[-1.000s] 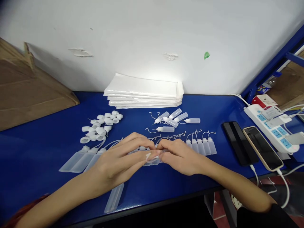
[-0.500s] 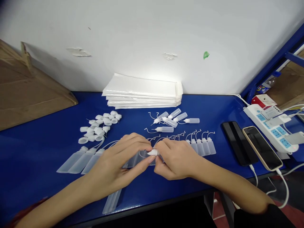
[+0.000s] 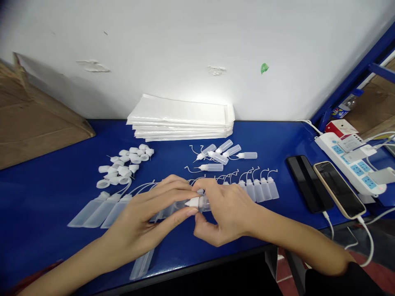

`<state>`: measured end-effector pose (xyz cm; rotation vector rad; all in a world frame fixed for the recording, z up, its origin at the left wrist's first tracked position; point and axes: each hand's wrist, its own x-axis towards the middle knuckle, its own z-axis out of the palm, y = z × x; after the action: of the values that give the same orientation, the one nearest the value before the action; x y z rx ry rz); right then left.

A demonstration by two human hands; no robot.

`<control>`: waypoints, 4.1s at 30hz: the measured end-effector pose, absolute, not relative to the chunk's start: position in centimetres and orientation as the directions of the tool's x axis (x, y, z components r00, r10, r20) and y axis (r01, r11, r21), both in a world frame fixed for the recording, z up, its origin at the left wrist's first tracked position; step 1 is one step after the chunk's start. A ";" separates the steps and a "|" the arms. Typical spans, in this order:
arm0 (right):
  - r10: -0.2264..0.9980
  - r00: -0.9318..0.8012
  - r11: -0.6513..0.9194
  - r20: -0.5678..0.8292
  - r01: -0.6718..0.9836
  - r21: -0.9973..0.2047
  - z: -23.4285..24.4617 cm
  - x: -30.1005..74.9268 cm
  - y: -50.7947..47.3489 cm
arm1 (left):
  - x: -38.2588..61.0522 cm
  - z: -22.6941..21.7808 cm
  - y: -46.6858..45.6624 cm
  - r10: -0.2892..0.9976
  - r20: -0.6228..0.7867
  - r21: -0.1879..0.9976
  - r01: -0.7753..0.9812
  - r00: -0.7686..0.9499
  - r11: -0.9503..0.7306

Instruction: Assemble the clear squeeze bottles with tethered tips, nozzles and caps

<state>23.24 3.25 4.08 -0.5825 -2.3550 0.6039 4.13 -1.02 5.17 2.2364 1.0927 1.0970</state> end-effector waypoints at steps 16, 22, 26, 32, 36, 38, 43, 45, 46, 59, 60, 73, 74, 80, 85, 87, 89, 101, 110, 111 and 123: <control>0.622 -0.778 0.182 -0.085 0.249 -0.951 6.4 23.6 3.7 | 3.7 4.9 -0.7 0.718 0.547 0.471 0.551 0.430 -0.689; 0.608 -0.787 0.075 -0.105 0.188 -0.979 6.0 23.6 3.7 | 4.0 4.9 -1.0 0.746 0.453 0.545 0.511 0.488 -0.665; 0.631 -0.767 0.096 -0.114 0.223 -0.970 6.1 23.6 3.5 | 4.0 4.9 -1.2 0.689 0.526 0.454 0.520 0.499 -0.724; 0.605 -0.786 0.232 -0.128 0.328 -0.916 6.5 23.7 3.1 | 3.9 5.3 -1.2 0.705 0.460 0.482 0.514 0.540 -0.709; 0.622 -0.772 0.230 -0.129 0.338 -0.912 6.1 23.7 3.2 | 4.3 4.9 -1.3 0.660 0.507 0.358 0.562 0.554 -0.746; 0.634 -0.762 0.241 -0.135 0.360 -0.901 5.9 23.7 3.3 | 4.5 4.7 -1.4 0.597 0.556 0.204 0.602 0.578 -0.772; 0.631 -0.769 0.313 -0.101 0.372 -0.874 5.6 23.6 3.5 | 4.7 4.7 -1.5 0.510 0.573 -0.043 0.645 0.642 -0.763; 0.626 -0.775 0.291 -0.084 0.332 -0.897 5.7 23.6 3.5 | 4.6 4.8 -1.3 0.560 0.561 0.069 0.640 0.610 -0.766; 0.627 -0.776 0.274 -0.071 0.304 -0.912 5.8 23.6 3.5 | 4.5 4.8 -1.3 0.593 0.556 0.156 0.627 0.583 -0.763; 0.634 -0.758 0.197 0.154 -0.034 -0.980 5.7 24.4 4.4 | 3.6 6.6 -1.2 0.876 0.382 0.795 0.379 0.294 -0.474; 0.649 -0.724 0.324 0.235 -0.016 -0.946 5.7 24.4 4.4 | 3.5 6.6 -1.1 0.891 0.349 0.821 0.364 0.291 -0.440; 0.750 -0.640 0.340 0.165 0.160 -0.927 5.1 23.7 3.7 | 3.0 5.4 -0.8 0.549 0.662 0.099 0.667 0.510 -0.739; 0.753 -0.640 0.338 0.156 0.171 -0.926 5.2 23.7 3.7 | 3.0 5.4 -0.8 0.569 0.653 0.139 0.660 0.500 -0.738; 0.687 -0.634 0.509 0.353 0.075 -0.857 5.6 23.6 3.7 | 2.8 6.0 -1.1 0.830 0.343 0.718 0.447 0.439 -0.533; 0.688 -0.590 0.545 0.422 0.036 -0.838 5.4 23.6 3.8 | 3.3 6.1 -1.2 0.882 0.257 0.847 0.348 0.395 -0.402; 0.717 -0.544 0.555 0.435 0.069 -0.829 5.2 23.7 3.8 | 3.6 6.0 -1.1 0.901 0.235 0.869 0.337 0.364 -0.362; 0.739 -0.498 0.576 0.453 0.121 -0.808 5.1 23.7 3.8 | 3.8 6.0 -1.1 0.913 0.221 0.883 0.327 0.344 -0.337; 0.660 -0.541 0.672 0.521 0.115 -0.732 5.3 24.1 3.6 | 2.8 7.1 -0.6 0.915 0.252 0.799 0.466 0.316 -0.381; 0.614 -0.547 0.718 0.569 0.088 -0.690 5.1 24.0 3.9 | 2.8 7.0 -0.9 0.893 0.261 0.825 0.395 0.367 -0.404; 0.599 -0.552 0.726 0.580 0.068 -0.684 5.0 24.0 3.9 | 2.8 7.1 -0.9 0.893 0.248 0.829 0.394 0.376 -0.396; 0.775 -0.565 0.397 0.283 0.087 -0.914 5.8 24.0 3.3 | 4.0 5.8 -1.6 0.773 0.534 0.615 0.470 0.342 -0.633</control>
<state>24.00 3.33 5.80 -0.7380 -1.9281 1.2025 4.01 -1.56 5.78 2.2590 1.0996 1.1914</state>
